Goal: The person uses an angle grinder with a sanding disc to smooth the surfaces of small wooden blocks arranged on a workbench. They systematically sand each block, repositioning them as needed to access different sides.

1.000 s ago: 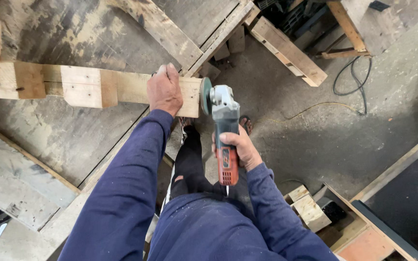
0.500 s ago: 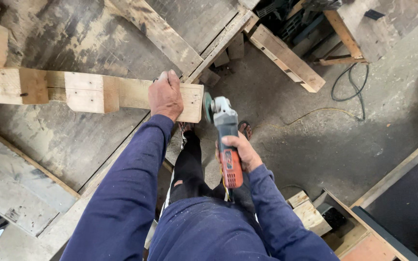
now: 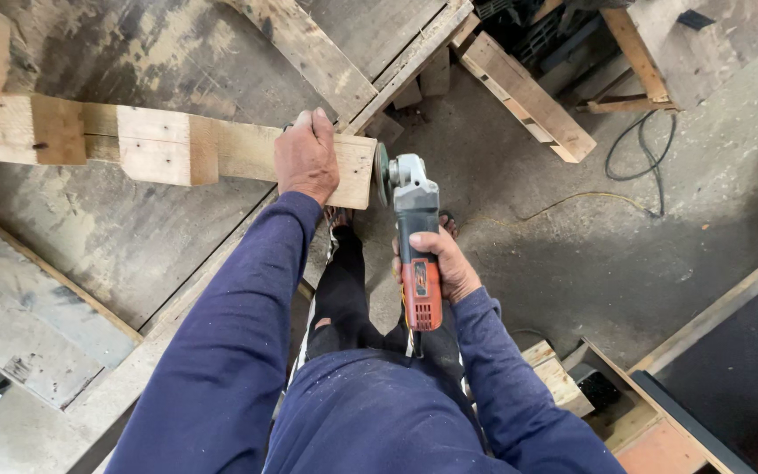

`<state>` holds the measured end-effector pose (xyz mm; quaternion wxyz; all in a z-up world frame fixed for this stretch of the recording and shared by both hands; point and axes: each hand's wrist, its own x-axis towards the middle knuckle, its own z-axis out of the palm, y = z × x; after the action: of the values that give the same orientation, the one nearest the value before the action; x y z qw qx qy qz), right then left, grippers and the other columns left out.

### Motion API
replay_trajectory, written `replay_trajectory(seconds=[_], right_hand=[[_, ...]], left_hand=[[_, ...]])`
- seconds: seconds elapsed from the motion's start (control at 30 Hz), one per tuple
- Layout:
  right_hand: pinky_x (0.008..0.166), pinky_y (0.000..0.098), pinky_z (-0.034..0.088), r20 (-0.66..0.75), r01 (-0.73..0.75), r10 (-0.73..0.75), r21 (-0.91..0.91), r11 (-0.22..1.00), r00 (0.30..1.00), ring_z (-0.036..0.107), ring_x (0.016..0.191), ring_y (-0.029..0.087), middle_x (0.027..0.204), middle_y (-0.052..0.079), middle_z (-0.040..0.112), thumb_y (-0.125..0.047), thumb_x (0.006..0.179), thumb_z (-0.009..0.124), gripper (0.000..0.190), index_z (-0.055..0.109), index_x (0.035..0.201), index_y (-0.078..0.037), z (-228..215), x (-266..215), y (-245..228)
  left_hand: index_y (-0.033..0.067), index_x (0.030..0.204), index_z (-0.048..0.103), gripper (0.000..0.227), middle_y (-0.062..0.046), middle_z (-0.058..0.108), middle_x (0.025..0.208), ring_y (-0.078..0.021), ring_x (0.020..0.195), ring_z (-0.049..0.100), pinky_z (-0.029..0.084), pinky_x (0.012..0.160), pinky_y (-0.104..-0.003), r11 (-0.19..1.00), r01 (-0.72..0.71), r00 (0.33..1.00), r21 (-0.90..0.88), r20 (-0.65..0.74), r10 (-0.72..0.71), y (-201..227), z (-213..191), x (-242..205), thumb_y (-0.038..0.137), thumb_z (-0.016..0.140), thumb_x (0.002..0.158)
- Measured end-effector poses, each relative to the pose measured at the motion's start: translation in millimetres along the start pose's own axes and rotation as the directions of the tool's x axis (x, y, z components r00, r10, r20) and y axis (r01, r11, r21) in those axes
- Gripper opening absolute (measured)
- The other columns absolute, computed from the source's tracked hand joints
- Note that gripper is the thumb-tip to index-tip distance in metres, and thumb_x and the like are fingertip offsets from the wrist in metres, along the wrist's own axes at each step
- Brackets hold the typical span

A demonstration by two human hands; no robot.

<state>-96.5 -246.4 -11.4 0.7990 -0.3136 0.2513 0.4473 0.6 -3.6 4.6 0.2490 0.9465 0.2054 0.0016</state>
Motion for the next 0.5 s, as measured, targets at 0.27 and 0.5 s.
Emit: replay_trajectory(seconds=[0.27, 0.5], right_hand=[[0.059, 0.0419, 0.061, -0.027, -0.054, 0.054, -0.011, 0.998, 0.998, 0.069, 0.068, 0.024, 0.085, 0.013, 0.067, -0.027, 0.077, 0.073, 0.044, 0.054, 0.108, -0.003, -8, -28, 39], [0.056, 0.0387, 0.058, -0.068, 0.014, -0.02, -0.089, 0.996, 0.998, 0.066, 0.06, 0.024, 0.075, 0.014, 0.066, -0.027, 0.077, 0.073, 0.046, 0.053, 0.109, 0.0, 0, -44, 47]], left_hand=[[0.0017, 0.091, 0.065, 0.042, -0.028, 0.067, 0.086, -0.0493, 0.085, 0.063, 0.048, 0.075, -0.057, 1.0, 0.022, 1.0, -0.023, -0.011, -0.022, -2, 3, -1, 0.035, 0.045, 0.107], [0.0024, 0.092, 0.065, 0.042, -0.029, 0.067, 0.087, -0.0504, 0.086, 0.062, 0.048, 0.076, -0.057, 1.0, 0.0, 1.0, -0.01, 0.0, 0.0, -6, 3, -1, 0.036, 0.045, 0.108]])
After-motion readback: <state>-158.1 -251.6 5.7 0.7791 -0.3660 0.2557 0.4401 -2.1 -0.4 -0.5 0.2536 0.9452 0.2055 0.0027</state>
